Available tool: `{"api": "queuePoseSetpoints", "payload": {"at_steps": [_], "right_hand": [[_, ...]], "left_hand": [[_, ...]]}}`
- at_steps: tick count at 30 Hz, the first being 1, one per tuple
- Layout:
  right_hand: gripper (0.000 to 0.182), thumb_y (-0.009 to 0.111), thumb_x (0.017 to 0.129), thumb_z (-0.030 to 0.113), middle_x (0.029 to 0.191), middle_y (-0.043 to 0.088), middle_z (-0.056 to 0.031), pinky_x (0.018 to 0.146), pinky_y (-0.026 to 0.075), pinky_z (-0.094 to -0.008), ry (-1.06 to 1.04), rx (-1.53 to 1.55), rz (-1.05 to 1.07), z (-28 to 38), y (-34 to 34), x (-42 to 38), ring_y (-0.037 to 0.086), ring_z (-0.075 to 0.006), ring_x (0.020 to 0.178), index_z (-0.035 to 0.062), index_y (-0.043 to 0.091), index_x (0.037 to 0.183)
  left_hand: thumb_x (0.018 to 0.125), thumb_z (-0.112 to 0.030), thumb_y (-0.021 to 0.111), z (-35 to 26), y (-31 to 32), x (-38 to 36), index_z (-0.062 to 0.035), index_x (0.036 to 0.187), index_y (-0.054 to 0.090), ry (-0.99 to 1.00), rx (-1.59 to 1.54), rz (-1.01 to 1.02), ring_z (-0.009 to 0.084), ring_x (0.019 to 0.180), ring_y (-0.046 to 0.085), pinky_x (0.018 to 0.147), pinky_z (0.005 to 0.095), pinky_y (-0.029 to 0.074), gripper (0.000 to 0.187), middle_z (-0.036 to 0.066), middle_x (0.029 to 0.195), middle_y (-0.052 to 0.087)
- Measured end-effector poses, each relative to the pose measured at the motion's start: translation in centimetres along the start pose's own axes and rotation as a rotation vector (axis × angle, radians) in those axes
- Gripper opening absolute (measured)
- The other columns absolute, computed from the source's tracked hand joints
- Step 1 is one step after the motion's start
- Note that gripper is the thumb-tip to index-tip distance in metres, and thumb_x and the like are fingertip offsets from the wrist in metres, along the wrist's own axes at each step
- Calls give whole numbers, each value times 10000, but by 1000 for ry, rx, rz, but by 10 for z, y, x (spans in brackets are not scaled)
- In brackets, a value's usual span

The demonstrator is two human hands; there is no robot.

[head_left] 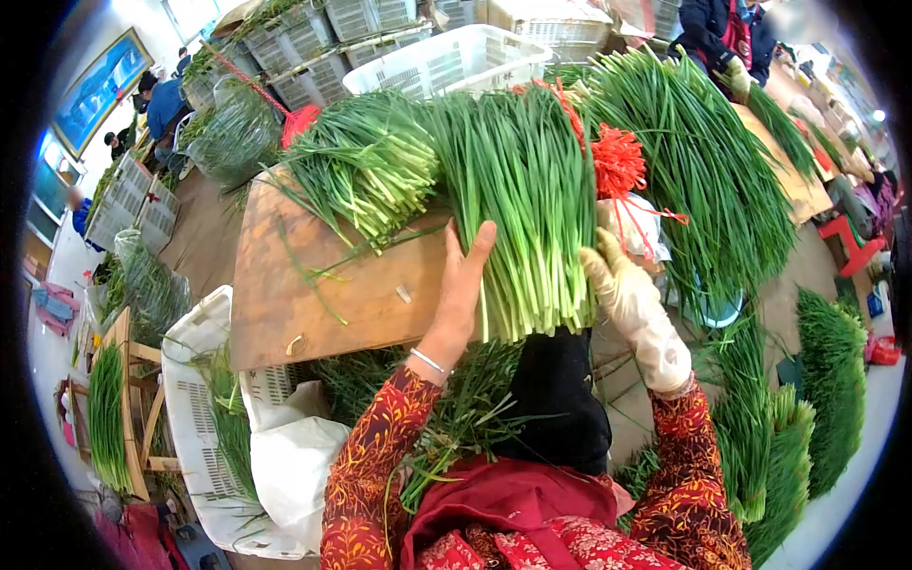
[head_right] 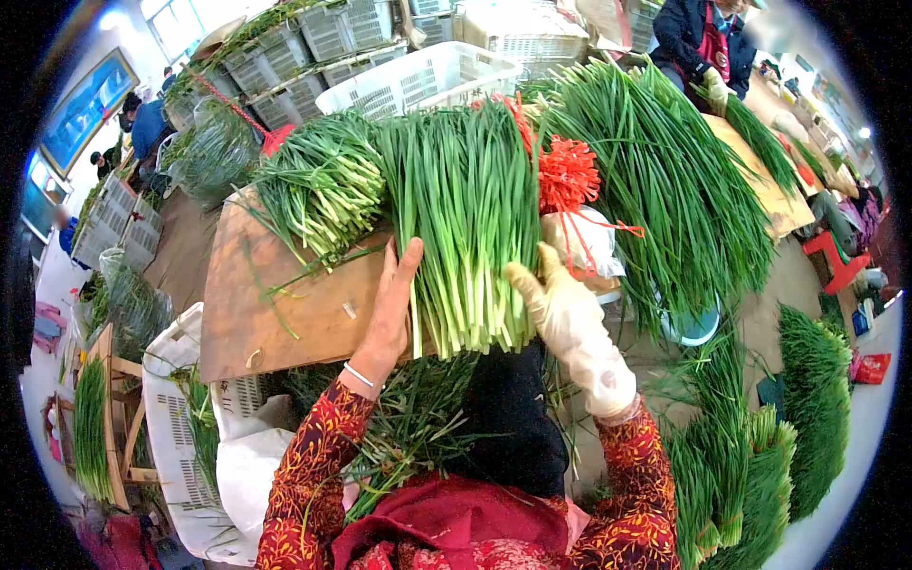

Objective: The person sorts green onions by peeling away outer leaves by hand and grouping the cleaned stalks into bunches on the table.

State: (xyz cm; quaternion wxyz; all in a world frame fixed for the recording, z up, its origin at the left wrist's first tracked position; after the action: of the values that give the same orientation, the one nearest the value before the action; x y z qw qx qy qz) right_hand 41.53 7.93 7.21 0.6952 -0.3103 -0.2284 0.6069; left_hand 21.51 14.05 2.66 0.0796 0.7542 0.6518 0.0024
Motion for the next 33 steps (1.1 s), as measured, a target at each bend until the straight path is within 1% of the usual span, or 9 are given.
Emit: {"api": "queuePoseSetpoints", "payload": {"at_steps": [4, 7, 9, 13, 19, 24, 26, 29, 33], "right_hand": [[966, 346, 733, 730, 1145, 491, -283, 944, 318, -362, -48, 82, -69, 6, -3, 35, 459, -356, 1112, -46, 277, 1303], [1082, 487, 668, 723, 1224, 459, -222, 966, 303, -296, -17, 394, 10, -11, 28, 82, 437, -278, 1158, -112, 216, 1299], [1032, 649, 667, 571, 1176, 501, -172, 919, 344, -262, -24, 586, 91, 10, 37, 86, 476, -204, 1093, -88, 191, 1314], [791, 639, 739, 445, 1084, 548, -140, 849, 403, -296, -49, 760, 291, 0, 36, 90, 525, -202, 976, -5, 295, 1292], [823, 537, 738, 588, 1161, 483, -224, 935, 330, -341, -63, 357, 60, -24, 20, 84, 468, -294, 1092, 50, 314, 1321], [798, 477, 768, 617, 1164, 503, -220, 944, 318, -332, -45, 135, 130, 2, -5, 61, 463, -297, 1121, 40, 338, 1301], [792, 462, 796, 592, 1200, 482, -217, 959, 304, -318, -165, 218, -8, -36, 2, 75, 437, -286, 1157, 3, 317, 1305], [749, 456, 834, 529, 1220, 464, -221, 973, 291, -313, -221, 177, -57, 4, -25, 38, 423, -284, 1172, -34, 298, 1302], [495, 549, 838, 369, 1160, 517, -169, 910, 367, -301, -316, 181, -125, 8, -45, 27, 497, -250, 1080, 11, 482, 1173]], "left_hand": [[705, -645, 545, -12, 0, 8, 2, 1367, 2, 26, -35, -19, 284, 1272, 234, 1049, 352, 151, 1073, 198, 1373, 230], [695, -614, 590, -8, 5, 20, -27, 1366, 59, 30, 5, -29, 251, 1221, 320, 1020, 326, 231, 1038, 168, 1310, 334], [684, -583, 626, -14, 15, 19, -29, 1356, 94, 88, -31, -27, 240, 1171, 382, 988, 318, 290, 1021, 158, 1277, 373], [708, -514, 647, -17, 40, 4, -50, 1321, 175, 25, -98, -27, 239, 1123, 417, 960, 361, 335, 902, 123, 1209, 423], [747, -490, 621, -11, 61, 9, -8, 1301, 214, 175, -86, -30, 219, 1152, 377, 986, 321, 279, 840, 136, 1220, 413], [735, -664, 476, -13, 34, 2, -30, 1371, 6, -10, 25, 6, 299, 1282, 212, 1062, 369, 152, 1014, 199, 1371, 241], [793, -618, 431, -14, 23, -2, 1, 1366, 4, -29, -22, -7, 280, 1309, 148, 1062, 355, 134, 945, 194, 1404, 164], [833, -555, 415, -23, 17, -12, 10, 1365, 26, 22, -70, 5, 259, 1315, 130, 1065, 341, 113, 869, 183, 1412, 145], [892, -428, 394, -22, 15, -26, 5, 1368, 49, 35, -133, -25, 212, 1323, 101, 1070, 313, 80, 730, 143, 1429, 106]]}}
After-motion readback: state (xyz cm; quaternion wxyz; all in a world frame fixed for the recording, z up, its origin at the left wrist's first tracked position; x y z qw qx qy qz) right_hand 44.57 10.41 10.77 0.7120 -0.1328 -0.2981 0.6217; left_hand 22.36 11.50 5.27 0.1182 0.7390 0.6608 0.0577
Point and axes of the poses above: each hand's wrist, its own x-axis towards the middle knuckle, its own y-axis out of the palm, z = x × y, the point moved 5 cm from there along x, towards the middle knuckle
